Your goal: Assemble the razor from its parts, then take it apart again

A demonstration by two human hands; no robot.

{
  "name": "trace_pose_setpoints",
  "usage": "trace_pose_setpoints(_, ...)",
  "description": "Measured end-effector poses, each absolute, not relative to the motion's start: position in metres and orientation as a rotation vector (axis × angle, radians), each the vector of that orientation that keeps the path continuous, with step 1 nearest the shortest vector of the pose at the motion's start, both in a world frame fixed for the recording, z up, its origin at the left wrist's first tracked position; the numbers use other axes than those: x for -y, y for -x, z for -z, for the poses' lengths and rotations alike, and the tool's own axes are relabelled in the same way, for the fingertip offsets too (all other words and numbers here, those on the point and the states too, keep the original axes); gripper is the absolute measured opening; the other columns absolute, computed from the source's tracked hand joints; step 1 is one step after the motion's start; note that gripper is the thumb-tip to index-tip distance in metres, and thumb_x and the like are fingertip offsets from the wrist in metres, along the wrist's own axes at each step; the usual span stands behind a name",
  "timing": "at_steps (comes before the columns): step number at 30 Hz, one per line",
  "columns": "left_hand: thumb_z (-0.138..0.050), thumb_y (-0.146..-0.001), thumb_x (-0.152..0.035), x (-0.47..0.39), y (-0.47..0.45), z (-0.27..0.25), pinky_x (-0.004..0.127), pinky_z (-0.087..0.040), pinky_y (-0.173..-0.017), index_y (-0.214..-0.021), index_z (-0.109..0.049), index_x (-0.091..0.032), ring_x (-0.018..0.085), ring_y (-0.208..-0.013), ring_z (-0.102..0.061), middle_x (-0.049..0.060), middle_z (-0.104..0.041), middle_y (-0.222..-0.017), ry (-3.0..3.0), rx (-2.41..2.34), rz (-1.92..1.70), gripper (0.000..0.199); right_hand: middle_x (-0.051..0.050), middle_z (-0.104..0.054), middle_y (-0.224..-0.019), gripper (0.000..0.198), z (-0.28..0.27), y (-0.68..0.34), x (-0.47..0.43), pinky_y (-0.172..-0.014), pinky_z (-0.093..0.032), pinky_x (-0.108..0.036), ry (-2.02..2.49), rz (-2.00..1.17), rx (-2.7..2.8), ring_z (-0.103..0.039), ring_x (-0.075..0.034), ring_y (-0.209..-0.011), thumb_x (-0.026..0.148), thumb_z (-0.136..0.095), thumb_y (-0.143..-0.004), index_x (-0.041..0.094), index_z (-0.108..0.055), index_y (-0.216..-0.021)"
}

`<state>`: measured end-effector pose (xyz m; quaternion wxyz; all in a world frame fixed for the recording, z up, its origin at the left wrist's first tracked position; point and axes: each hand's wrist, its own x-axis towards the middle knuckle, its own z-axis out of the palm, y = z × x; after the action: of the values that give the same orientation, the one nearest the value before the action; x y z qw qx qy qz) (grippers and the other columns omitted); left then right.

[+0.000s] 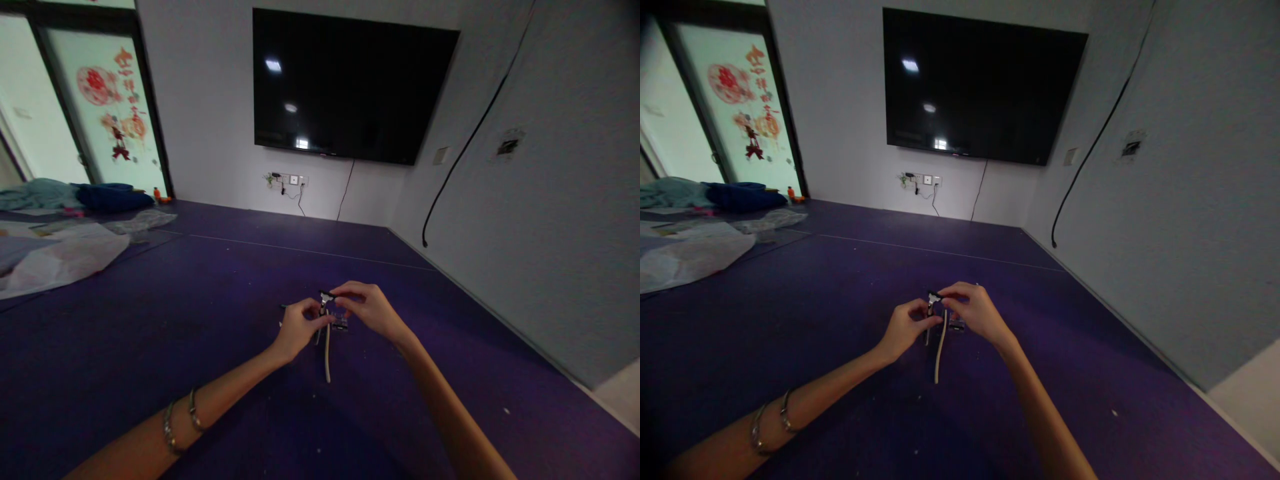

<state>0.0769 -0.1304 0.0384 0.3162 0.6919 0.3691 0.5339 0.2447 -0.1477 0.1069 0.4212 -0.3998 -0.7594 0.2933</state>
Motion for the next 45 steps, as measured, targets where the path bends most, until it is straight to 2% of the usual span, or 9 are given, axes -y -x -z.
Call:
trace_pose_setpoints(6,-0.067,-0.066,-0.036,0.113,-0.062,-0.054,0.029,-0.049,-0.065,-0.080,-0.065,-0.015,0.017,-0.068,-0.062,0.004,-0.067,-0.074,-1.577,-0.952,-1.457,0.025,-0.007,-0.067,-0.087,0.032,-0.104,-0.246,0.144,-0.049,-0.050,-0.023,1.077,-0.731,1.746,-0.061,-0.015,-0.068,0.036,-0.058,-0.075,0.017,-0.065,-0.099)
trace_pose_setpoints(11,-0.062,-0.072,-0.034,0.111,-0.058,-0.065,0.034,-0.049,-0.079,-0.088,-0.066,-0.013,0.020,-0.081,-0.066,0.008,-0.071,-0.083,-1.419,-0.849,-1.409,0.027,-0.004,-0.065,-0.070,0.028,-0.095,-0.239,0.143,-0.043,-0.043,-0.019,1.175,-0.777,1.829,-0.057,-0.011,-0.054,0.039,-0.053,-0.078,0.015,-0.067,-0.086)
trace_pose_setpoints(17,-0.060,-0.076,-0.034,0.119,-0.062,-0.070,0.037,-0.050,-0.079,-0.094,-0.065,-0.011,0.022,-0.084,-0.066,0.012,-0.070,-0.091,-1.400,-0.818,-1.294,0.029,0.000,-0.058,-0.056,0.030,-0.078,-0.218,0.147,-0.042,-0.035,-0.018,1.139,-0.810,2.040,-0.050,-0.008,-0.046,0.041,-0.048,-0.083,0.015,-0.064,-0.080)
trace_pose_setpoints(21,-0.060,-0.076,-0.033,0.121,-0.064,-0.070,0.037,-0.050,-0.079,-0.093,-0.065,-0.011,0.022,-0.084,-0.066,0.011,-0.070,-0.089,-1.351,-0.770,-1.268,0.028,0.001,-0.053,-0.051,0.032,-0.067,-0.206,0.147,-0.044,-0.034,-0.019,1.129,-0.711,2.042,-0.048,-0.009,-0.045,0.040,-0.047,-0.083,0.016,-0.058,-0.065)
trace_pose_setpoints(25,-0.061,-0.075,-0.036,0.116,-0.062,-0.070,0.034,-0.050,-0.078,-0.091,-0.066,-0.011,0.021,-0.083,-0.066,0.010,-0.070,-0.086,-1.381,-0.752,-1.191,0.030,0.001,-0.052,-0.051,0.033,-0.062,-0.200,0.146,-0.045,-0.033,-0.020,1.183,-0.609,1.973,-0.049,-0.010,-0.046,0.039,-0.047,-0.082,0.016,-0.057,-0.060)
trace_pose_setpoints(30,-0.051,-0.079,-0.043,0.096,-0.047,-0.065,0.030,-0.048,-0.072,-0.084,-0.068,-0.009,0.021,-0.083,-0.065,0.012,-0.070,-0.086,-1.652,-1.012,-1.018,0.037,0.001,-0.051,-0.045,0.038,-0.057,-0.203,0.140,-0.043,-0.030,-0.019,1.446,-0.601,1.863,-0.046,-0.009,-0.042,0.038,-0.045,-0.080,0.014,-0.058,-0.053)
trace_pose_setpoints(34,-0.051,-0.078,-0.036,0.071,-0.027,-0.054,0.028,-0.045,-0.069,-0.077,-0.071,-0.013,0.020,-0.074,-0.064,0.007,-0.071,-0.077,-2.089,-1.281,-1.040,0.030,0.000,-0.049,-0.039,0.037,-0.041,-0.208,0.134,-0.044,-0.032,-0.019,1.684,-0.691,1.865,-0.048,-0.009,-0.040,0.032,-0.047,-0.076,0.015,-0.052,-0.043)
trace_pose_setpoints(38,-0.051,-0.078,-0.030,0.051,-0.011,-0.038,0.026,-0.044,-0.073,-0.084,-0.071,-0.016,0.018,-0.077,-0.063,0.005,-0.071,-0.085,-2.288,-1.371,-0.981,0.025,-0.003,-0.054,-0.045,0.030,-0.026,-0.205,0.133,-0.044,-0.032,-0.020,1.806,-0.595,1.939,-0.053,-0.012,-0.046,0.027,-0.049,-0.072,0.016,-0.054,-0.045)
trace_pose_setpoints(45,-0.052,-0.078,-0.027,0.034,0.004,-0.012,0.029,-0.042,-0.082,-0.092,-0.068,-0.016,0.021,-0.091,-0.061,0.008,-0.068,-0.096,-2.446,-1.479,-0.704,0.025,-0.011,-0.065,-0.068,0.026,-0.016,-0.197,0.135,-0.052,-0.037,-0.024,1.926,-0.354,2.058,-0.061,-0.019,-0.062,0.034,-0.050,-0.073,0.013,-0.065,-0.068)
